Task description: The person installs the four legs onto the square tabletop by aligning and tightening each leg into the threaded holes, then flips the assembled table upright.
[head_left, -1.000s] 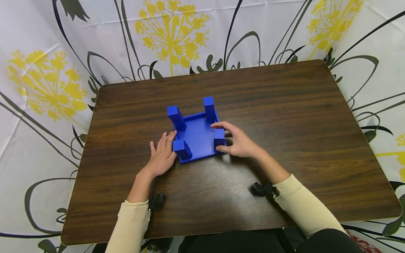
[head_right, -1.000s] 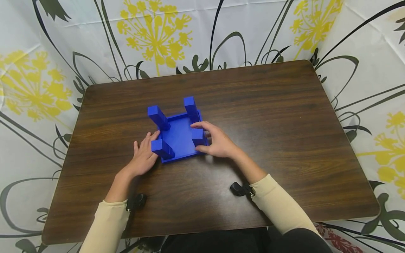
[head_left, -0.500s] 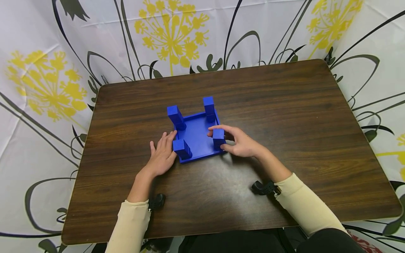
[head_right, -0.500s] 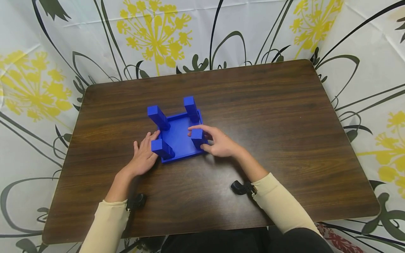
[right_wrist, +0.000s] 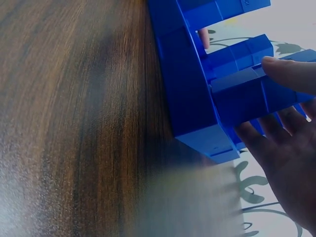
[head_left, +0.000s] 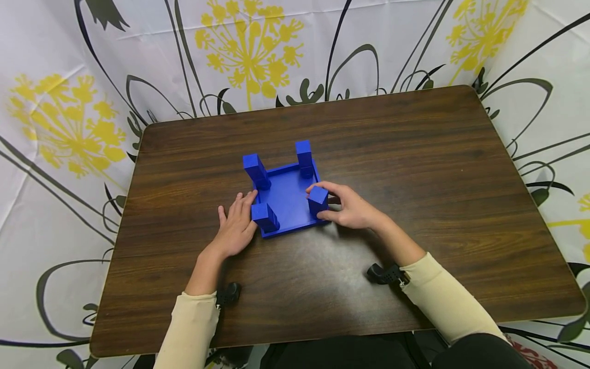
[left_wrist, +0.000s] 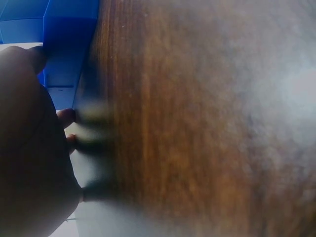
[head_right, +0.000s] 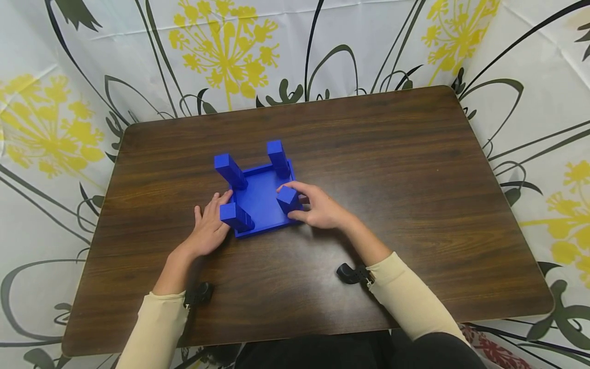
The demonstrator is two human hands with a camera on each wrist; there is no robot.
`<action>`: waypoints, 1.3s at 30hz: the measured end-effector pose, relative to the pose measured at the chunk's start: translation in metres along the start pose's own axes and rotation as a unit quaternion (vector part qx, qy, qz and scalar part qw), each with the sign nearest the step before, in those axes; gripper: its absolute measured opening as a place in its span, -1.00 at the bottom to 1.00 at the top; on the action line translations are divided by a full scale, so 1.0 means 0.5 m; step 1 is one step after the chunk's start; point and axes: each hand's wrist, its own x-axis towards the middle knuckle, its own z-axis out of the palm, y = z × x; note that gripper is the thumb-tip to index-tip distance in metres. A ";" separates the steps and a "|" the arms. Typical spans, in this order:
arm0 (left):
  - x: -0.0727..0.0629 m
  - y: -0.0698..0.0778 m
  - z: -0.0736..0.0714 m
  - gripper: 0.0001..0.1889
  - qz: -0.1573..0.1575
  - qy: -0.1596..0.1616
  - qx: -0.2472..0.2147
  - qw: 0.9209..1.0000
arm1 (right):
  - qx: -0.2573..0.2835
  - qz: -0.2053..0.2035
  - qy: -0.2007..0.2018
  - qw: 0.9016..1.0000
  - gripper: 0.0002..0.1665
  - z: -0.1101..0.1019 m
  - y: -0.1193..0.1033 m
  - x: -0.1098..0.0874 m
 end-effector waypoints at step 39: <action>-0.002 0.006 -0.004 -0.33 -0.003 -0.003 -0.002 1.000 | -0.070 0.000 0.105 0.992 -0.45 0.023 0.001 0.008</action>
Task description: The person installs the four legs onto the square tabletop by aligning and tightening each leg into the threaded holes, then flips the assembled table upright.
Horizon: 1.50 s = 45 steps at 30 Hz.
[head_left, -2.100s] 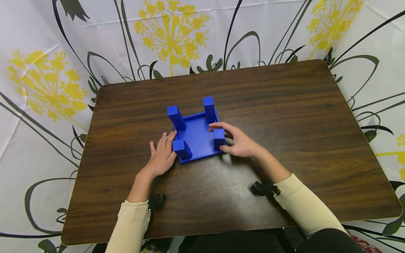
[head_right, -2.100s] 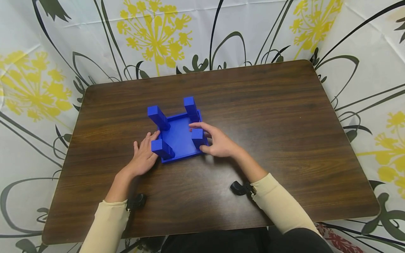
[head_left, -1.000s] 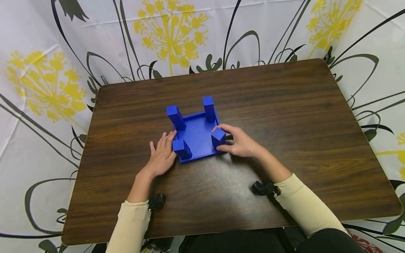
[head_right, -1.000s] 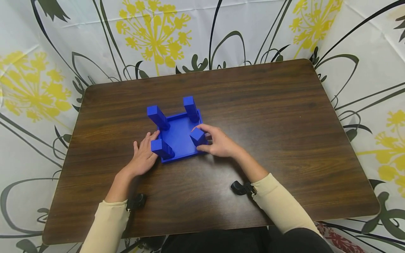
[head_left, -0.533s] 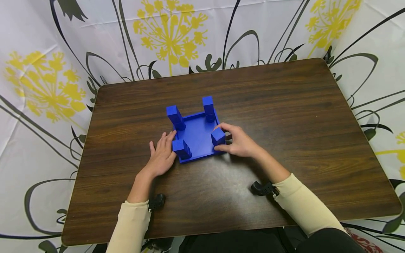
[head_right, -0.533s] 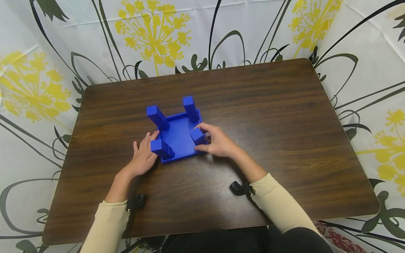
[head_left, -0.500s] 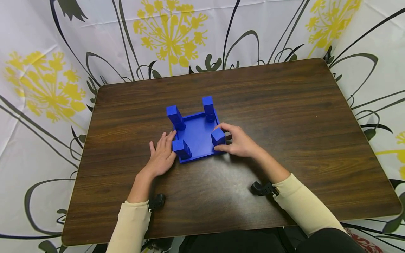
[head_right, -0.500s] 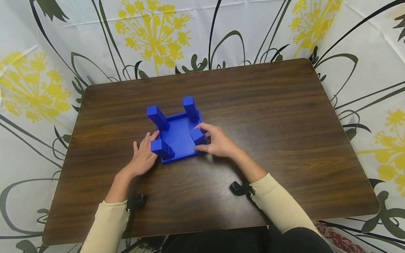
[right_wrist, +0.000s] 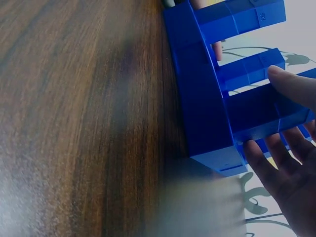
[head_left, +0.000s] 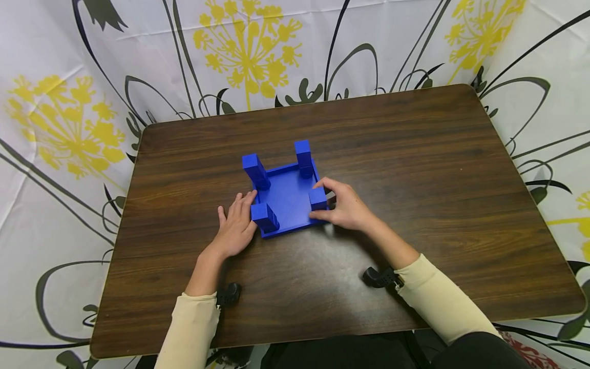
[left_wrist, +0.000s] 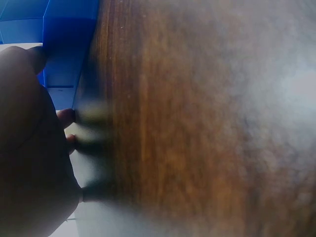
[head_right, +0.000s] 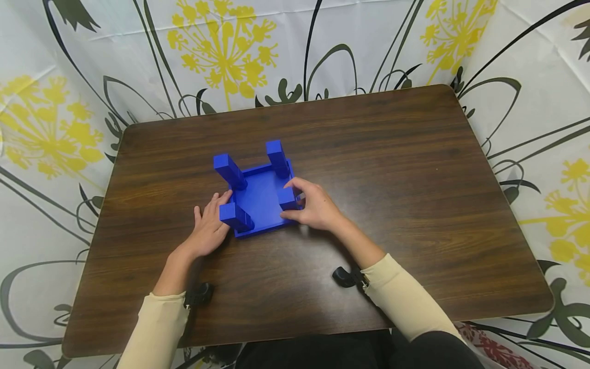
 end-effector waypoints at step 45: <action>0.001 -0.004 0.001 -0.32 0.001 -0.002 -0.002 1.000 | 0.113 -0.045 -0.139 0.983 -0.33 -0.050 -0.052 -0.010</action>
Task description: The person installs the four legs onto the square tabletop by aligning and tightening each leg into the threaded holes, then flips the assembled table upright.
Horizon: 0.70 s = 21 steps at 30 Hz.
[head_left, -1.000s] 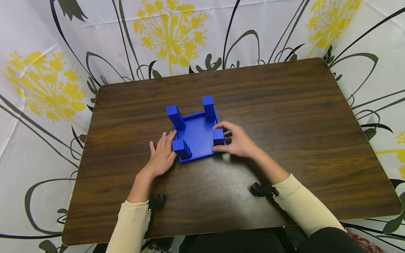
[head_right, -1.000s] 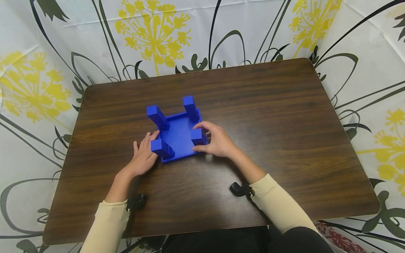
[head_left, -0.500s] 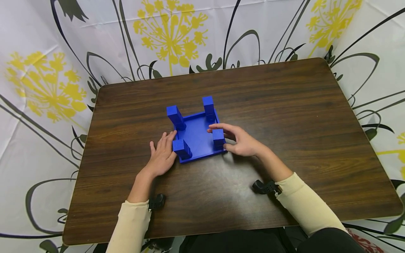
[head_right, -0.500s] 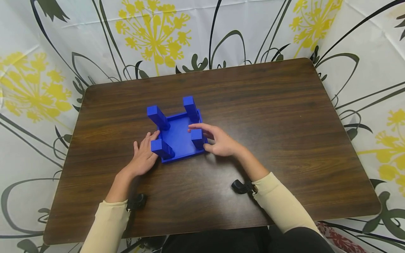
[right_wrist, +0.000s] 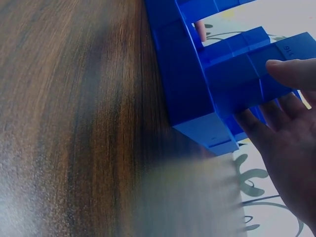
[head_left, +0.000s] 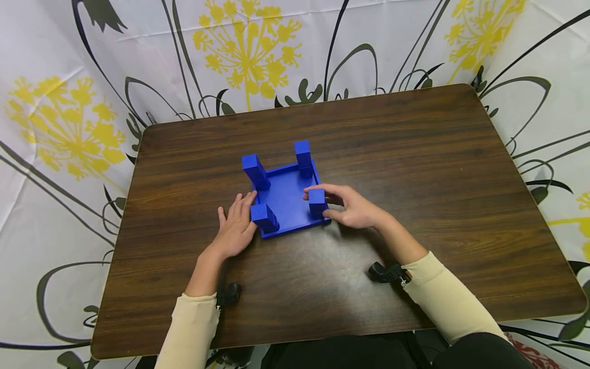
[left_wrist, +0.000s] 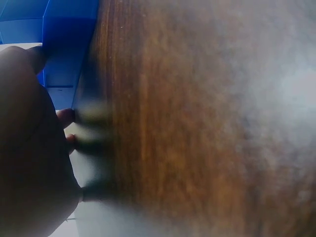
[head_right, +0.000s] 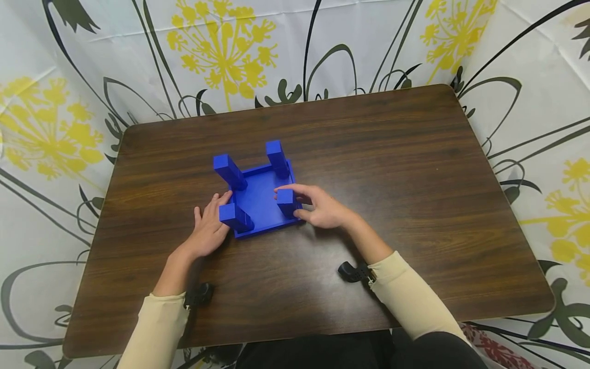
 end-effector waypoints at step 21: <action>-0.001 0.002 -0.001 -0.31 -0.004 -0.005 -0.002 1.000 | -0.050 0.027 0.027 0.998 -0.39 0.008 0.056 0.004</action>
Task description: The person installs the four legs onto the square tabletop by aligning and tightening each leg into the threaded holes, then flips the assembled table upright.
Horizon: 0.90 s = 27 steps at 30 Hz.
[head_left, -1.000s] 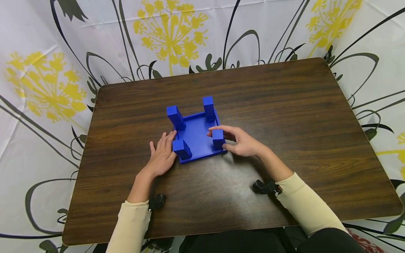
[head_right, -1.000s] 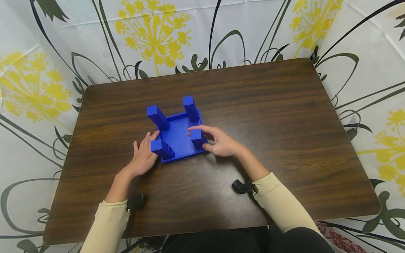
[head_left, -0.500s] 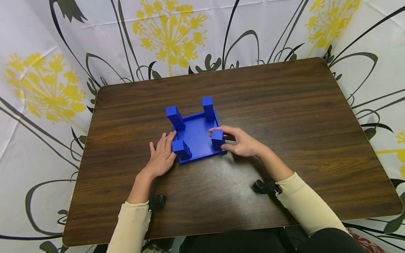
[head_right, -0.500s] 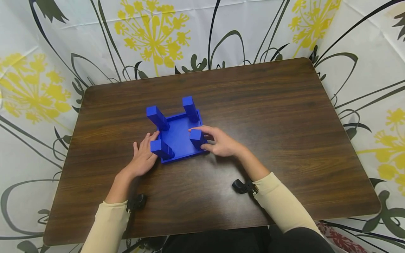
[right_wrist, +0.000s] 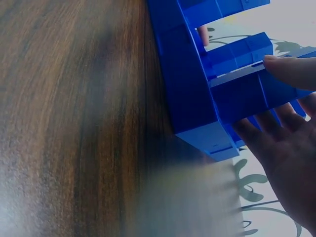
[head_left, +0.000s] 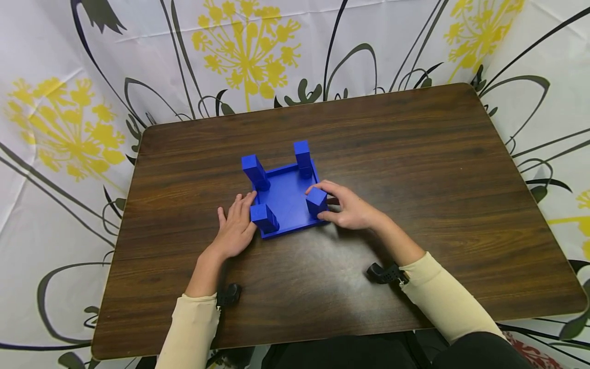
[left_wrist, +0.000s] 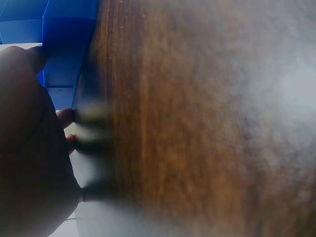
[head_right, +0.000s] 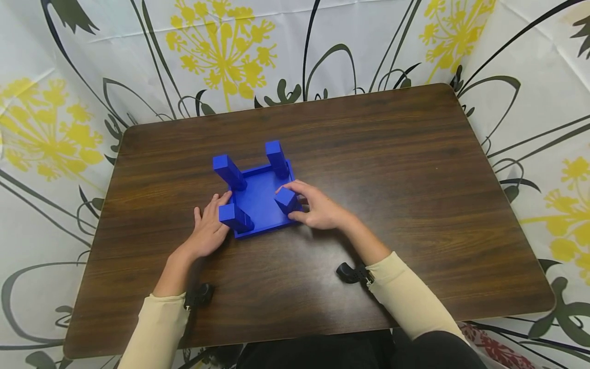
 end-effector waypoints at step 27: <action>0.002 -0.002 0.003 -0.31 0.000 0.002 0.000 1.000 | -0.052 0.005 0.084 0.995 -0.44 0.017 0.006 0.011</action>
